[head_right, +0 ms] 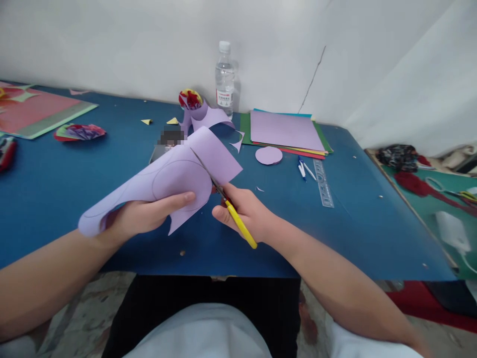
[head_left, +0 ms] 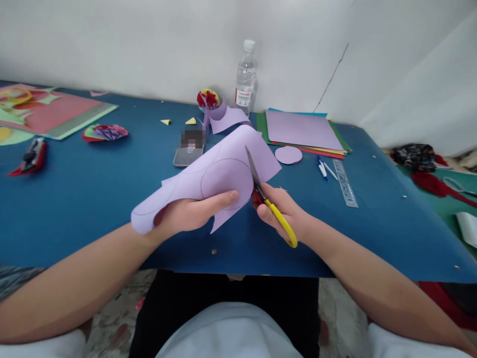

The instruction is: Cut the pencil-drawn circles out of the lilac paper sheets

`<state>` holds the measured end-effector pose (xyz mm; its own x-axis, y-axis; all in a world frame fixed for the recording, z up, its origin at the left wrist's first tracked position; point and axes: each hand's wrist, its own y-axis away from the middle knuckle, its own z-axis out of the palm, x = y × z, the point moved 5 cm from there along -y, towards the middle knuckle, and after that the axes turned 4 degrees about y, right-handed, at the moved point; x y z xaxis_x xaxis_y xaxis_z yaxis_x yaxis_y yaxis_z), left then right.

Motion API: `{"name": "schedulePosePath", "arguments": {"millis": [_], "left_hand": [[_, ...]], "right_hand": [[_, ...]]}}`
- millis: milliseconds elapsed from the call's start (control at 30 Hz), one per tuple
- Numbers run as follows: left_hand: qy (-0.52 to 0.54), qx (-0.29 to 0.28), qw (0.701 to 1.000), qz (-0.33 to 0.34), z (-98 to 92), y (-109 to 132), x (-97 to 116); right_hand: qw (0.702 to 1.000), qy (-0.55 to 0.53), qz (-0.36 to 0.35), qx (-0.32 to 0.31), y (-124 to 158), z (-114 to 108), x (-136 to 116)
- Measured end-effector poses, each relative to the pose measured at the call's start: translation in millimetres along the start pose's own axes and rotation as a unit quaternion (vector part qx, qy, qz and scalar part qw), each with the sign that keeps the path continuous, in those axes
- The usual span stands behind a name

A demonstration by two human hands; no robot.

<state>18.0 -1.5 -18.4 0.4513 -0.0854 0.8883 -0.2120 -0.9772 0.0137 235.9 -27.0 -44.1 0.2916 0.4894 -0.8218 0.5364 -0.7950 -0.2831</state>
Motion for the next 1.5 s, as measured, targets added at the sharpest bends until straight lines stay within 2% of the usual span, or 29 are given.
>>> {"name": "schedulePosePath", "arguments": {"millis": [300,467,633,867,933,1067,1200,1333,1500], "left_hand": [[0.017,0.028,0.999,-0.009,0.4,3,-4],[-0.025,0.006,1.000,0.016,-0.6,-1,0],[-0.017,-0.011,1.000,0.016,0.5,-2,2],[-0.040,0.030,0.999,-0.014,1.2,7,9],[-0.041,0.025,0.999,-0.014,1.2,7,8],[-0.033,-0.024,0.999,-0.007,3.6,4,5],[-0.033,-0.002,0.999,-0.022,1.4,5,5],[-0.030,-0.019,0.999,0.000,3.2,3,3],[-0.053,-0.001,0.999,-0.011,-1.3,-1,0]], "right_hand": [[1.000,-0.011,0.007,0.000,3,1,2],[1.000,-0.015,0.019,-0.004,2,0,1],[0.999,-0.015,0.031,-0.008,1,0,0],[1.000,-0.018,0.020,-0.001,2,1,1],[1.000,-0.012,0.022,-0.002,2,1,2],[0.999,-0.014,0.033,-0.013,3,1,5],[0.999,-0.023,0.025,-0.012,3,1,5],[1.000,-0.020,0.013,-0.001,1,1,3],[0.999,-0.005,0.032,-0.001,0,1,3]]}}
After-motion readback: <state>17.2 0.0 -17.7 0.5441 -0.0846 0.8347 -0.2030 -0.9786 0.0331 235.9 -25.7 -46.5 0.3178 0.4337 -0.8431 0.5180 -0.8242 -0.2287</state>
